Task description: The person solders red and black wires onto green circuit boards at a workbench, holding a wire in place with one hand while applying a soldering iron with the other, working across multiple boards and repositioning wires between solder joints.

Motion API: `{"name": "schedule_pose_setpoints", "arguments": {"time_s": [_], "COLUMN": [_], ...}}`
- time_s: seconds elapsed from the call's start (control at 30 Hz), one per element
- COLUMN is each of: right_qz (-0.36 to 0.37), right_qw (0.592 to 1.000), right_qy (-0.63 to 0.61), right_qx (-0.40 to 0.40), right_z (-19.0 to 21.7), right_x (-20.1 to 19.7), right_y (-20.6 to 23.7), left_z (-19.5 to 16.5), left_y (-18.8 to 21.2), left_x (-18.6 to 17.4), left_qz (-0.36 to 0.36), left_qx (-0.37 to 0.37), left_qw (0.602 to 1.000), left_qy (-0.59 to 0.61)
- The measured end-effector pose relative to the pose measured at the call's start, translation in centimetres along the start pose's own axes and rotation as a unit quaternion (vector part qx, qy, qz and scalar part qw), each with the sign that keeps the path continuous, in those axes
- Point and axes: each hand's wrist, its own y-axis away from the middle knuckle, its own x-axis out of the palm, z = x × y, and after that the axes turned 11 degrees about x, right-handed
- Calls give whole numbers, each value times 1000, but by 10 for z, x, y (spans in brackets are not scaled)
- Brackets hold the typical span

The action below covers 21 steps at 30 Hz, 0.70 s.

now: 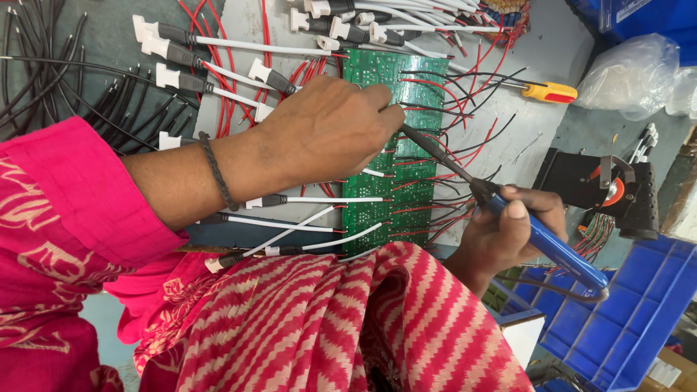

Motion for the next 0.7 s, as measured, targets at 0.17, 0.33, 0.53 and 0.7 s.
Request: {"name": "schedule_pose_setpoints", "arguments": {"time_s": [0.17,0.33,0.53,0.7], "right_qz": [9,45,46,-32], "right_qw": [999,999,997,997], "right_qy": [45,-28,-58,-63], "right_qx": [-5,8,-15,-11], "right_z": [5,15,15,3], "right_x": [3,5,5,-5], "right_y": [-2,-6,-7,-18], "left_z": [0,0,0,0], "left_y": [-1,-1,-1,-1], "left_x": [0,0,0,0], "left_qz": [1,8,4,7], "left_qx": [-2,-1,-4,-3], "left_qw": [1000,1000,1000,1000], "left_qy": [0,-7,1,-1]}}
